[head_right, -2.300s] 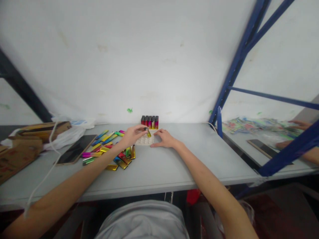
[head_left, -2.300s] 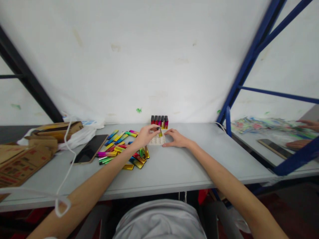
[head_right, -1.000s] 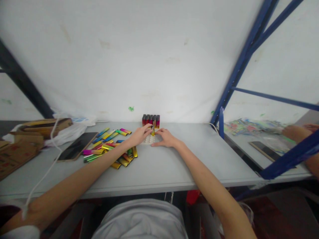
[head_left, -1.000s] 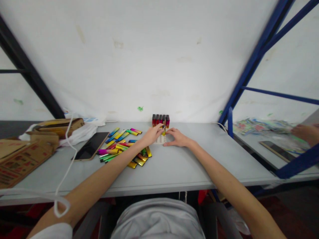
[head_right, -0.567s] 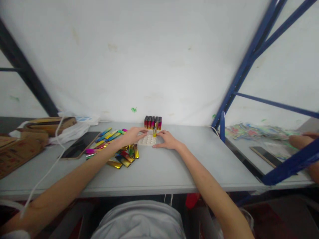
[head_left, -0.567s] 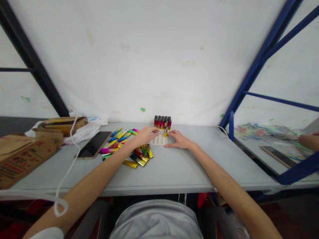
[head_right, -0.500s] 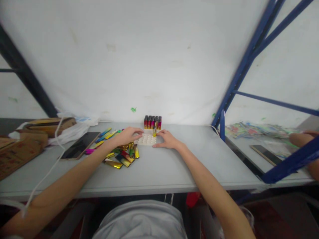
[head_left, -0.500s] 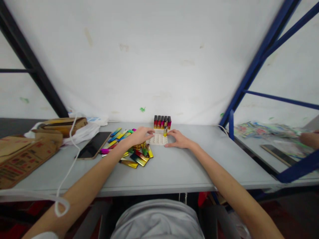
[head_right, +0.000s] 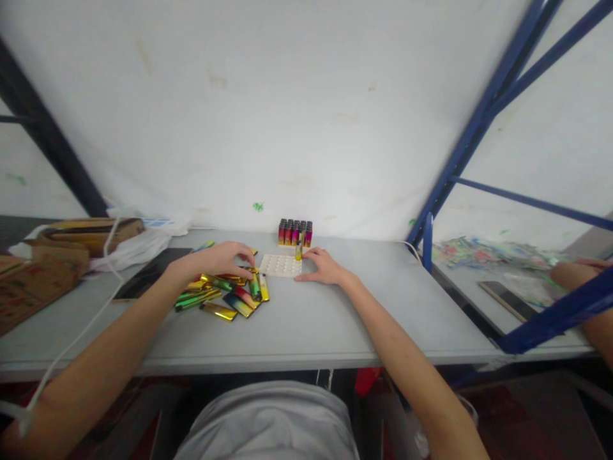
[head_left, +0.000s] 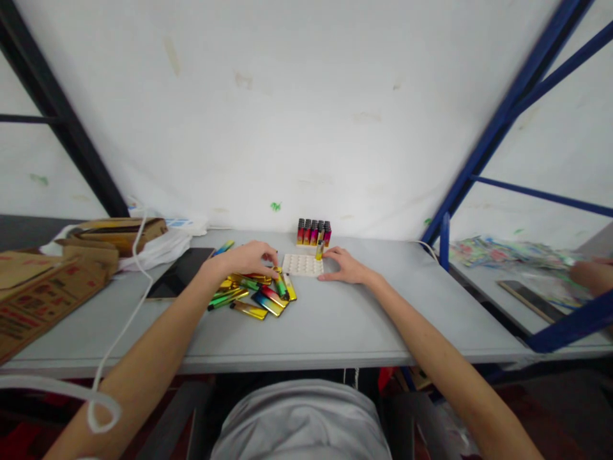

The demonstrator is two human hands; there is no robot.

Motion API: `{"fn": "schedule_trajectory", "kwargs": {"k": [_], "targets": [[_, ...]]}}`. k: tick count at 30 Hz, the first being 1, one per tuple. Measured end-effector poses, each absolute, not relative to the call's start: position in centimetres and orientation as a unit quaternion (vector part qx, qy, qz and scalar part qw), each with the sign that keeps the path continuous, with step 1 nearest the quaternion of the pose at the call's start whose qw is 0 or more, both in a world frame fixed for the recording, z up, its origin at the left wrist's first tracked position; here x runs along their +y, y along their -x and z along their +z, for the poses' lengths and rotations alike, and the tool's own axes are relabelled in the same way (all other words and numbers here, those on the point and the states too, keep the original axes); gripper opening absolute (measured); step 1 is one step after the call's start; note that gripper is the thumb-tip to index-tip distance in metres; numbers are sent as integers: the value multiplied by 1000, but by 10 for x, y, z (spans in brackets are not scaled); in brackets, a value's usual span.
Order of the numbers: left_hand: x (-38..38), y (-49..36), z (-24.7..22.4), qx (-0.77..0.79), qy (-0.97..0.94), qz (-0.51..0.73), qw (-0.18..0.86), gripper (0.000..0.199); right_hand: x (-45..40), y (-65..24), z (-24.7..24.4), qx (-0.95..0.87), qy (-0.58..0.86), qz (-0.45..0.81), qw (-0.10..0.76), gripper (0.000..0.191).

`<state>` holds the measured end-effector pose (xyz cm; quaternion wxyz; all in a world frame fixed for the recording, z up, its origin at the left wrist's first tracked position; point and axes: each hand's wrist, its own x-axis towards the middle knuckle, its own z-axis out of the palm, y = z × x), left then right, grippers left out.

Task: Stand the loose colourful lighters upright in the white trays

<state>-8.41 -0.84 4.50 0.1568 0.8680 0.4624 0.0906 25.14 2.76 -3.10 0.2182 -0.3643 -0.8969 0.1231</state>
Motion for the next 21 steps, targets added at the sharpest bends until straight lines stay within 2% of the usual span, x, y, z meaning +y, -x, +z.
{"fn": "schedule_trajectory", "kwargs": {"k": [7, 14, 18, 21], "targets": [[-3, 93, 41, 491, -852, 93, 157, 37, 28, -252, -31, -897, 365, 125, 215, 72], [3, 95, 33, 470, -868, 85, 135, 17, 31, -252, -34, -898, 369, 117, 209, 76], [1, 88, 35, 482, -855, 172, 91, 28, 30, -251, -33, -900, 366, 114, 209, 75], [-4, 77, 38, 497, -825, 247, 106, 38, 30, -251, -32, -900, 364, 113, 210, 74]]}}
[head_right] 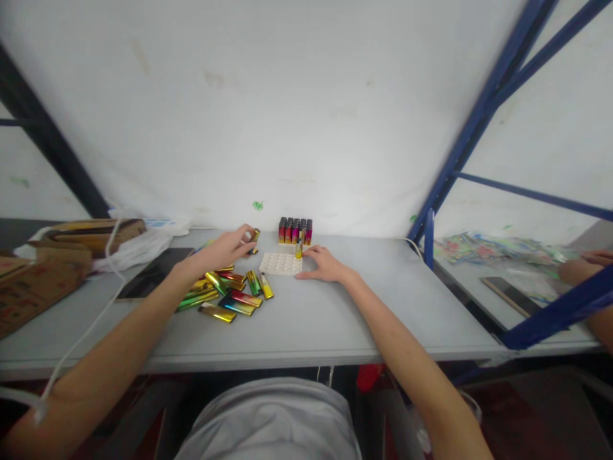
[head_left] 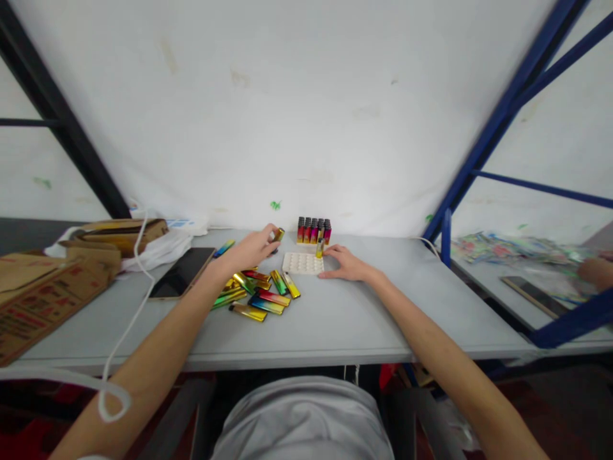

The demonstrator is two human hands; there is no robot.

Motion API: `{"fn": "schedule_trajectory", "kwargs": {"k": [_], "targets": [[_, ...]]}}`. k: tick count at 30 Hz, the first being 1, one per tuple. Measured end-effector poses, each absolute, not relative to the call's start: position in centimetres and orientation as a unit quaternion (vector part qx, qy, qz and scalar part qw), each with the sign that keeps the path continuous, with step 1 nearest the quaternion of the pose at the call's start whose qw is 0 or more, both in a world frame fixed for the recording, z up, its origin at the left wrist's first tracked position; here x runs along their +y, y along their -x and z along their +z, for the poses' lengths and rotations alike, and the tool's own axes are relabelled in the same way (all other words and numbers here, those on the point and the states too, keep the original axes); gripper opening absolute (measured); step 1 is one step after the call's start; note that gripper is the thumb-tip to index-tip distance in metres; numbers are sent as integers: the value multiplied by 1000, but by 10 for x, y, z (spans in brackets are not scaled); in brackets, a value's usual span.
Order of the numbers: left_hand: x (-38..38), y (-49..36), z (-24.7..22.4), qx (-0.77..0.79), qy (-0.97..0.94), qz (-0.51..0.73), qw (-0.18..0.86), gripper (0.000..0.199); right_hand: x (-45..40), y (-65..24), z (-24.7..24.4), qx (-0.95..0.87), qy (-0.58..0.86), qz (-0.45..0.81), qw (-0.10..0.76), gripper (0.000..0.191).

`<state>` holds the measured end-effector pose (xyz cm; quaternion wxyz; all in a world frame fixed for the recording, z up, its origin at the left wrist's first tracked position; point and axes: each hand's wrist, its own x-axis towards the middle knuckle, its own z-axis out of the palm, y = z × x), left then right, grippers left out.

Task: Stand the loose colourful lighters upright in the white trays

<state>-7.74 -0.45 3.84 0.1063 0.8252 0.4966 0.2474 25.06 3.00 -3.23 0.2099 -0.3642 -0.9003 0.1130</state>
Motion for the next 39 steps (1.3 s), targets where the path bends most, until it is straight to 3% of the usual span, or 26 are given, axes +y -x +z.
{"fn": "schedule_trajectory", "kwargs": {"k": [9, 16, 21, 30, 39], "targets": [[-13, 45, 35, 449, -823, 339, 78, 43, 28, -250, -31, -901, 356, 121, 218, 70], [-16, 42, 30, 431, -779, 378, 252, 47, 27, -249, -29, -901, 359, 119, 213, 68], [-24, 39, 38, 464, -786, 375, 162, 42, 27, -249, -29, -903, 358, 119, 208, 70], [-14, 39, 32, 484, -750, 427, 143, 41, 28, -250, -29, -902, 359, 121, 208, 70], [-20, 24, 23, 410, -697, 404, 428, 40, 28, -249, -30, -906, 353, 106, 208, 68]]}}
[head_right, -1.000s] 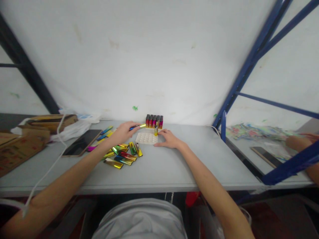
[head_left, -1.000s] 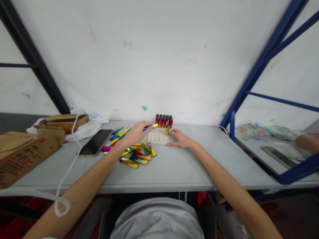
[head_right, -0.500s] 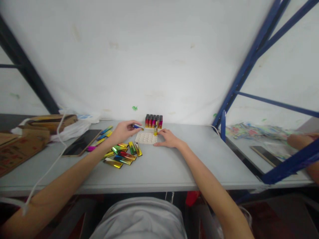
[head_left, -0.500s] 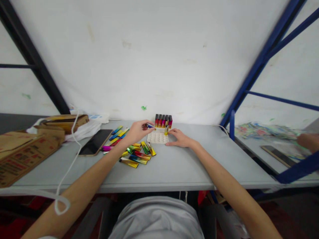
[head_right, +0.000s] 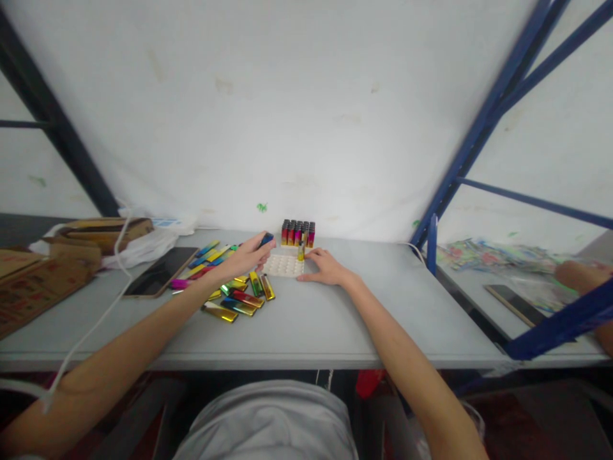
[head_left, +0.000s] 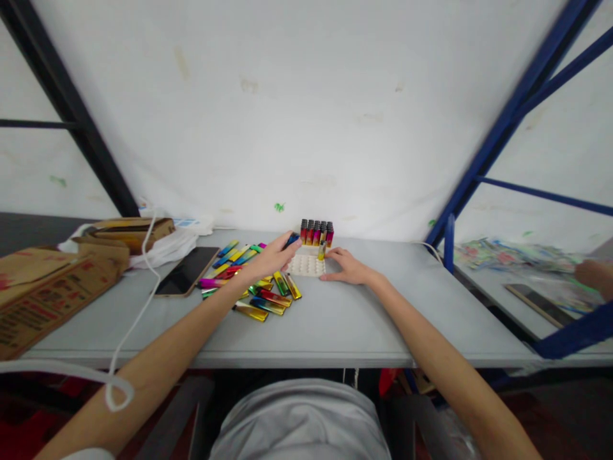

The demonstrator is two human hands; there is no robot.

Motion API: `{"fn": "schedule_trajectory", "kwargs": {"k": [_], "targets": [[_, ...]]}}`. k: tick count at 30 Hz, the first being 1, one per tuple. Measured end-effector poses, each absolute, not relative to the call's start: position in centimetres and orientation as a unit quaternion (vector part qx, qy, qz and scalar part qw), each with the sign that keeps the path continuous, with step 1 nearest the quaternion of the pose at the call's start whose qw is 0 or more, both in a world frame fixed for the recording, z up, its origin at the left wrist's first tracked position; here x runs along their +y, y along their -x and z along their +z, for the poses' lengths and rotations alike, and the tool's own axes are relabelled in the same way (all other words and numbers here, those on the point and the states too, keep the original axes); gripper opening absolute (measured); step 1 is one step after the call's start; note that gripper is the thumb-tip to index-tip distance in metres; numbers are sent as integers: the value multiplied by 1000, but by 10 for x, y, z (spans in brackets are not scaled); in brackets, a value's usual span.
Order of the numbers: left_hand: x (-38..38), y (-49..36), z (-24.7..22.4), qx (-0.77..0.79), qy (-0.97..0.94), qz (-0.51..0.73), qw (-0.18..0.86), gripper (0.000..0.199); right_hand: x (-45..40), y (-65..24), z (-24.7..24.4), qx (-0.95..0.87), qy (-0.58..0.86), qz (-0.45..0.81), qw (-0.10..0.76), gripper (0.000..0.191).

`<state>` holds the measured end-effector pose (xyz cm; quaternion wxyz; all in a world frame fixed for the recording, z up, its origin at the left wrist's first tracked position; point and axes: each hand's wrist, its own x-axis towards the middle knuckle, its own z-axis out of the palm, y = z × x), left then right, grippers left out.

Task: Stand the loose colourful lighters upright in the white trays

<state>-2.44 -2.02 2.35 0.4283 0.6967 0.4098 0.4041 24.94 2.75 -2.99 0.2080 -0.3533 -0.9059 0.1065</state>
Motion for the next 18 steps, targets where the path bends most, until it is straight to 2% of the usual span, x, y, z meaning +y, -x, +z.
{"fn": "schedule_trajectory", "kwargs": {"k": [3, 6, 18], "targets": [[-18, 20, 24, 398, -628, 412, 527, 48, 28, -250, -31, -906, 354, 105, 207, 71], [-19, 18, 28, 409, -577, 410, 576, 53, 29, -251, -32, -904, 360, 106, 203, 74], [-35, 9, 33, 466, -583, 426, 512, 37, 30, -251, -32, -905, 360, 105, 200, 72]]}}
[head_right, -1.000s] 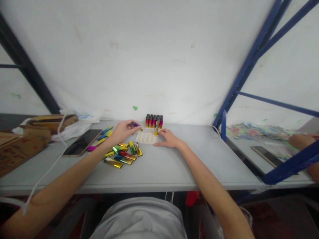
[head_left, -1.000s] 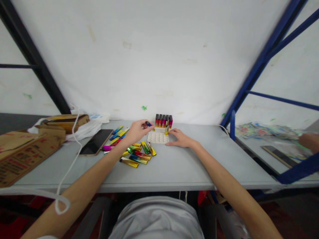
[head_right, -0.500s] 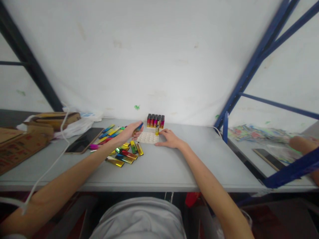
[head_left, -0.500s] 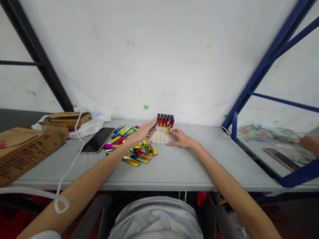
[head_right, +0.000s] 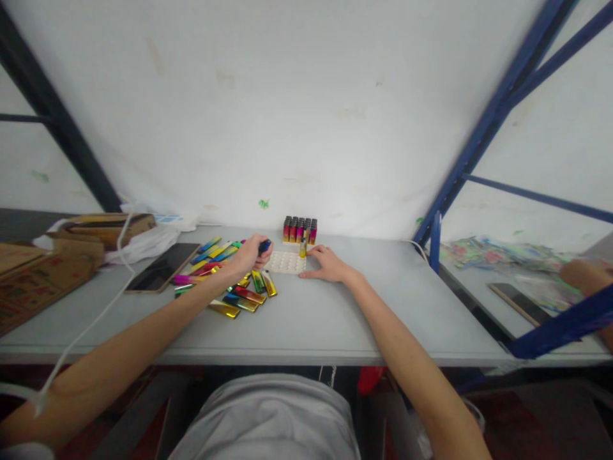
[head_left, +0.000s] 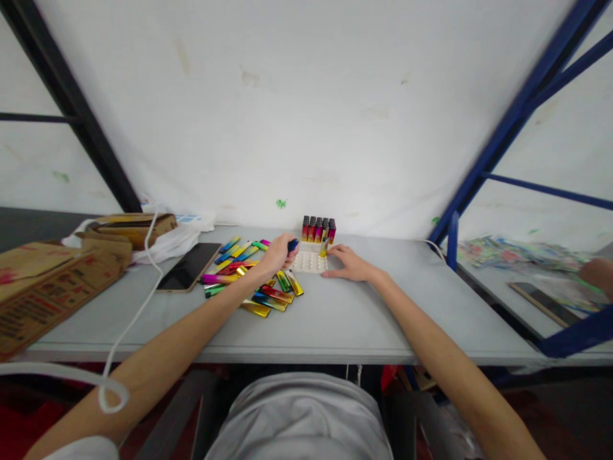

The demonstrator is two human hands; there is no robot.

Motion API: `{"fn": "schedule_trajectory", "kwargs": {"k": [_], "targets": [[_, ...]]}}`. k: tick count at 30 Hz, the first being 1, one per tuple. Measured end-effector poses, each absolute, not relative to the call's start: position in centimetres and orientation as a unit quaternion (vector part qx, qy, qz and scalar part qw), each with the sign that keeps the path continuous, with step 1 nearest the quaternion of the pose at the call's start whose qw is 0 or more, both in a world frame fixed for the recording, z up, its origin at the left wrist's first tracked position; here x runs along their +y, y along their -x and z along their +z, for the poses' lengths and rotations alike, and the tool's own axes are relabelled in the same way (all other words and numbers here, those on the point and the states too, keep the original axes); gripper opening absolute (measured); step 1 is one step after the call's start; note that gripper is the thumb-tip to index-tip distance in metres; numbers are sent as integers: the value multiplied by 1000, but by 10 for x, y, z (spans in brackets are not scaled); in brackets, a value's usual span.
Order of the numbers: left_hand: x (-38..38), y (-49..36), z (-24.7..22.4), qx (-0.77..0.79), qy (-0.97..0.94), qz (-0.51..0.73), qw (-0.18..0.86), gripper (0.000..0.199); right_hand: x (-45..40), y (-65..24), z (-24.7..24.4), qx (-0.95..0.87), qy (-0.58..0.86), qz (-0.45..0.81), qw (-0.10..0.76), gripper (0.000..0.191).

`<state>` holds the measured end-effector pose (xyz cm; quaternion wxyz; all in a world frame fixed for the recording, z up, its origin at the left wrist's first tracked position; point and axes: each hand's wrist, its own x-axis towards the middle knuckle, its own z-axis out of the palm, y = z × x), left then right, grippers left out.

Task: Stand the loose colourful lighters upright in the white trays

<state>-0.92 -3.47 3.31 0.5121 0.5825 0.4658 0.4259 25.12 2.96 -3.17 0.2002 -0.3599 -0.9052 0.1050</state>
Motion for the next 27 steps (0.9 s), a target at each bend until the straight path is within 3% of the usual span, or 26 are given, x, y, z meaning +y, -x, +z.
{"fn": "schedule_trajectory", "kwargs": {"k": [7, 13, 18, 22, 27], "targets": [[-30, 9, 25, 464, -603, 434, 482, 38, 27, -250, -29, -905, 362, 108, 198, 71], [-24, 6, 16, 448, -571, 426, 541, 48, 27, -250, -30, -905, 359, 103, 203, 69], [-26, 3, 13, 369, -564, 463, 576, 39, 27, -250, -32, -905, 355, 103, 212, 71], [-27, 1, 12, 372, -587, 483, 533, 37, 25, -247, -34, -898, 363, 101, 227, 70], [-23, 3, 9, 381, -671, 500, 392, 37, 22, -243, -31, -893, 377, 102, 225, 71]]}}
